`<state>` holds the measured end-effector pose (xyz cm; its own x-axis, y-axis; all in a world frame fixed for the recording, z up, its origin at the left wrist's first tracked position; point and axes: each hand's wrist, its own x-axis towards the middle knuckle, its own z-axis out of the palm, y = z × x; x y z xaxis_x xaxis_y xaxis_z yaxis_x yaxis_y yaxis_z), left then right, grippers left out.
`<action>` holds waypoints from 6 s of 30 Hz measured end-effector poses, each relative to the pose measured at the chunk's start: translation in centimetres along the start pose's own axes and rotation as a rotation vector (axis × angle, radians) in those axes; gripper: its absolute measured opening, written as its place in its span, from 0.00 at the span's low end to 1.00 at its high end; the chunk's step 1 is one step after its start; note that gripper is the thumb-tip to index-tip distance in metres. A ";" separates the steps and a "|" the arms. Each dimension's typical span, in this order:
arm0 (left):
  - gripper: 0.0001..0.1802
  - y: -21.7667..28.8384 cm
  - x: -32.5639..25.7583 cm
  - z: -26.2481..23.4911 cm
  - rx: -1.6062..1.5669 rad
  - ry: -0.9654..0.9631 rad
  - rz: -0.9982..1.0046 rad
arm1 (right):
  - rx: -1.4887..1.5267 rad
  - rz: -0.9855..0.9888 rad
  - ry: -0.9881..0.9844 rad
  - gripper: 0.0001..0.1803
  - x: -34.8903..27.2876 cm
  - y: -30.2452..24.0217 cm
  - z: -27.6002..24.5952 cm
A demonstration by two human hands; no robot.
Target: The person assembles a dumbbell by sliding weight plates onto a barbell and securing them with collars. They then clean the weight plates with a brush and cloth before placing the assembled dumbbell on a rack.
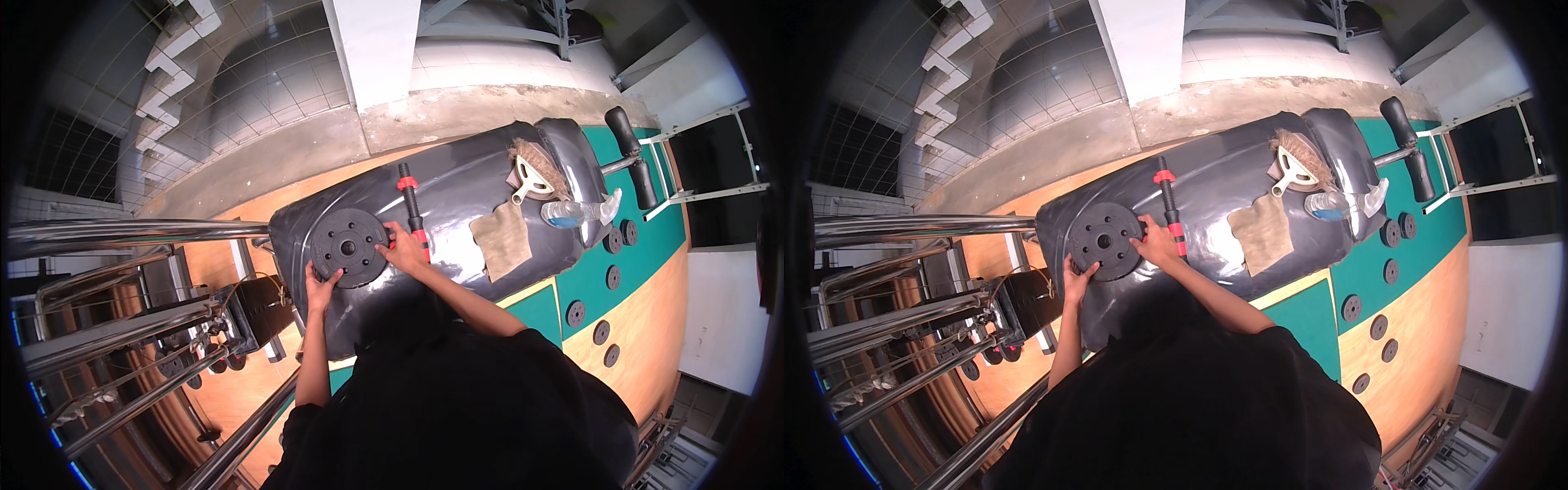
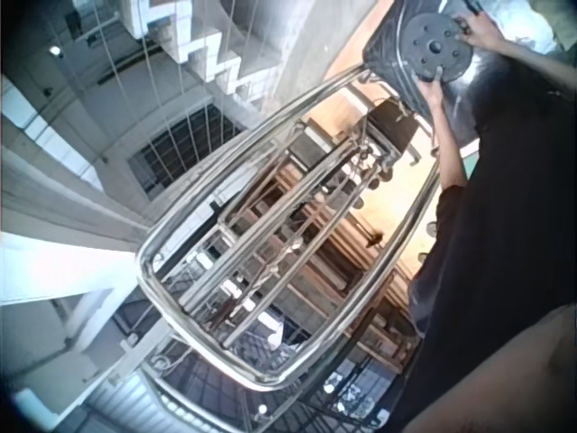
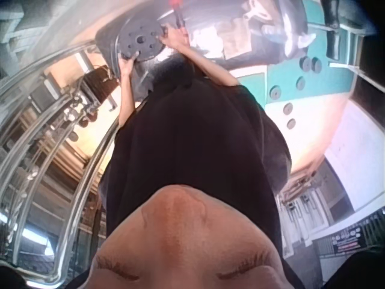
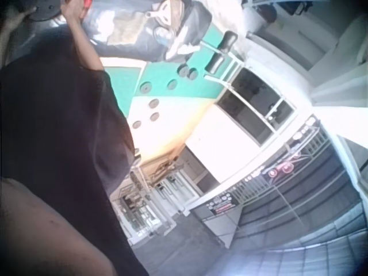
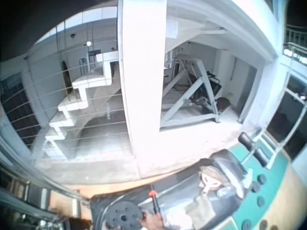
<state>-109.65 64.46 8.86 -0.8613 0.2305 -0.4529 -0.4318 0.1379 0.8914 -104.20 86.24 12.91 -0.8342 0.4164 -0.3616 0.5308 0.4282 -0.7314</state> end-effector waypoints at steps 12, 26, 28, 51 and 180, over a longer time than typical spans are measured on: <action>0.47 0.5 1.1 -2.6 0.025 -0.026 -0.051 | -0.215 -0.020 0.137 0.28 0.2 1.6 0.4; 0.34 7.4 -2.5 7.8 0.389 -0.085 0.615 | -0.044 -0.026 0.043 0.27 -0.8 2.6 -1.3; 0.33 5.6 -2.5 10.9 0.293 -0.279 0.515 | 0.051 -0.059 0.099 0.27 -3.2 1.3 -2.7; 0.16 11.7 -11.5 17.1 0.437 -1.070 0.032 | 0.755 -0.289 0.203 0.24 -14.6 6.6 -21.8; 0.19 9.7 -13.2 20.0 0.618 -0.853 0.016 | 0.836 -0.084 0.251 0.31 -13.8 15.9 -22.7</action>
<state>-97.13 82.03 23.09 -0.2882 0.8053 -0.5181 -0.0035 0.5402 0.8415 -80.84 105.46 19.43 -0.7558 0.6162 -0.2214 0.1035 -0.2214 -0.9697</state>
